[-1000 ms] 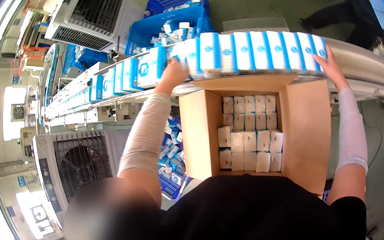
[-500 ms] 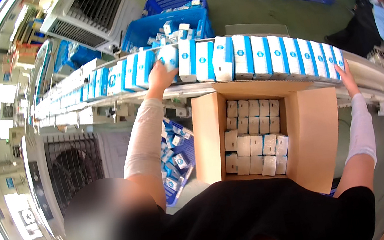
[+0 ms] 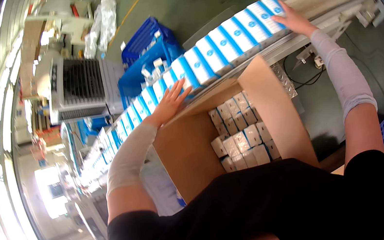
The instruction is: The person places stacks of packages from a conveyor belt and a blue crate into cardboard boxes, then moves the filled boxes onto a roller conveyor.
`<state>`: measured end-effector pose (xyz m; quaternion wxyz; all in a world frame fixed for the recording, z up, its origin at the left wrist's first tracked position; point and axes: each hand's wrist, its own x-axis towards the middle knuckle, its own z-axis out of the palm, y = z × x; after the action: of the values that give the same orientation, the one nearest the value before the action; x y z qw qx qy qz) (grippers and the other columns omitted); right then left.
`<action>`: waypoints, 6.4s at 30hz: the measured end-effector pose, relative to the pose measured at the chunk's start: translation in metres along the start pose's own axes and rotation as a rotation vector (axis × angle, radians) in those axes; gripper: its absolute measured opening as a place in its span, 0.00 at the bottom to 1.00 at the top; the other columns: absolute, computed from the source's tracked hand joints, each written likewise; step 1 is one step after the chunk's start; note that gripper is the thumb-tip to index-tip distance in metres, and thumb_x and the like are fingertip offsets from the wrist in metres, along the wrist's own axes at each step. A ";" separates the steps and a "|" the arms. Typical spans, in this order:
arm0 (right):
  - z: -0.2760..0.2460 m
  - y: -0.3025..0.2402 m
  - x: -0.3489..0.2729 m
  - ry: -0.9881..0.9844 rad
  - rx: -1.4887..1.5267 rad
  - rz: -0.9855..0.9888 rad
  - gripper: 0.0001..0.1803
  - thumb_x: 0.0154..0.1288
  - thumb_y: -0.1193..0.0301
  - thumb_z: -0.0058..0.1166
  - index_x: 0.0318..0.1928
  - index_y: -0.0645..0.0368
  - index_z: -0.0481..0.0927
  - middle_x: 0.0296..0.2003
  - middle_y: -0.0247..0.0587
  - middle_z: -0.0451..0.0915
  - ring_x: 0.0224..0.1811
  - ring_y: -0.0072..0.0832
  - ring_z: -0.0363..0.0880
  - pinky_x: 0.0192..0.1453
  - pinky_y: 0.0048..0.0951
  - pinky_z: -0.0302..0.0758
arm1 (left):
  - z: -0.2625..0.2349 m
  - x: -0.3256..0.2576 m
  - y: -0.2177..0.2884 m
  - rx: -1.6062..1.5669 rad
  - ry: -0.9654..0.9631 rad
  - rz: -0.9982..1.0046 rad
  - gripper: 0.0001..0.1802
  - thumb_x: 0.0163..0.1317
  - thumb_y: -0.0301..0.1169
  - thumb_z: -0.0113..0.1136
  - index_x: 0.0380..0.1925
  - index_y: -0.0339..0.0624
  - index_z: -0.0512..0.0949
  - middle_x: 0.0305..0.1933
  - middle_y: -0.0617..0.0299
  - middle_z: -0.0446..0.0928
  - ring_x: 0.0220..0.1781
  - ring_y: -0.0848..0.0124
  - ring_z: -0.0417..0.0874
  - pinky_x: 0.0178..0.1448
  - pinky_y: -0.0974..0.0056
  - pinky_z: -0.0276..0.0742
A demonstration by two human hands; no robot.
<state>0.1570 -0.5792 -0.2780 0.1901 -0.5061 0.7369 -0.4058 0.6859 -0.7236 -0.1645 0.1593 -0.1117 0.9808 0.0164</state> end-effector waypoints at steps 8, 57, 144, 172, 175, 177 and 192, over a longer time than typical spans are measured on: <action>-0.024 -0.020 0.001 -0.113 0.045 0.067 0.52 0.55 0.49 0.61 0.68 0.67 0.51 0.64 0.61 0.62 0.66 0.46 0.62 0.67 0.35 0.60 | -0.083 0.139 0.018 -0.837 0.177 -0.398 0.19 0.61 0.40 0.57 0.44 0.36 0.79 0.41 0.54 0.80 0.40 0.66 0.80 0.45 0.62 0.77; 0.064 -0.035 -0.017 -0.466 0.711 0.206 0.41 0.71 0.40 0.25 0.69 0.59 0.56 0.66 0.42 0.62 0.69 0.29 0.57 0.71 0.28 0.52 | -0.013 0.108 0.023 -2.038 0.321 -0.811 0.51 0.58 0.74 0.26 0.68 0.44 0.57 0.70 0.50 0.59 0.72 0.57 0.58 0.71 0.48 0.52; 0.032 -0.032 -0.004 -0.075 -0.044 0.155 0.40 0.61 0.44 0.52 0.60 0.66 0.63 0.51 0.58 0.76 0.54 0.44 0.76 0.57 0.37 0.70 | -0.026 0.100 0.007 -0.559 0.149 -0.786 0.49 0.40 0.31 0.72 0.59 0.25 0.55 0.47 0.35 0.74 0.50 0.45 0.79 0.55 0.53 0.75; 0.136 -0.154 -0.016 -0.406 0.285 -0.111 0.38 0.70 0.43 0.36 0.71 0.52 0.54 0.70 0.45 0.55 0.72 0.35 0.52 0.72 0.32 0.50 | -0.031 0.014 -0.031 -1.882 0.302 -0.918 0.40 0.68 0.62 0.31 0.68 0.43 0.56 0.67 0.55 0.63 0.66 0.64 0.67 0.67 0.60 0.63; 0.132 -0.148 -0.020 -0.501 0.653 0.005 0.39 0.70 0.43 0.35 0.73 0.48 0.48 0.72 0.41 0.51 0.74 0.33 0.47 0.74 0.31 0.45 | -0.016 0.015 -0.026 -1.669 0.298 -0.862 0.42 0.67 0.64 0.28 0.69 0.43 0.54 0.68 0.53 0.63 0.66 0.64 0.67 0.67 0.59 0.64; 0.125 -0.143 -0.024 -0.528 0.737 0.122 0.39 0.70 0.42 0.36 0.73 0.48 0.48 0.71 0.38 0.52 0.73 0.31 0.49 0.73 0.30 0.46 | -0.019 0.021 -0.025 -1.760 0.218 -0.855 0.49 0.62 0.70 0.23 0.70 0.40 0.50 0.70 0.47 0.57 0.70 0.56 0.59 0.68 0.53 0.61; 0.087 -0.037 -0.005 -0.403 0.757 0.508 0.48 0.63 0.32 0.34 0.67 0.59 0.61 0.63 0.39 0.66 0.65 0.29 0.63 0.68 0.30 0.57 | 0.007 0.085 0.003 -1.622 0.264 -0.812 0.48 0.61 0.71 0.20 0.73 0.53 0.38 0.76 0.57 0.43 0.77 0.58 0.44 0.75 0.52 0.42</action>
<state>0.2408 -0.6155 -0.3015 0.5921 -0.2747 0.5864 -0.4797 0.6088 -0.7381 -0.1980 -0.0875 -0.5263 0.5645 0.6299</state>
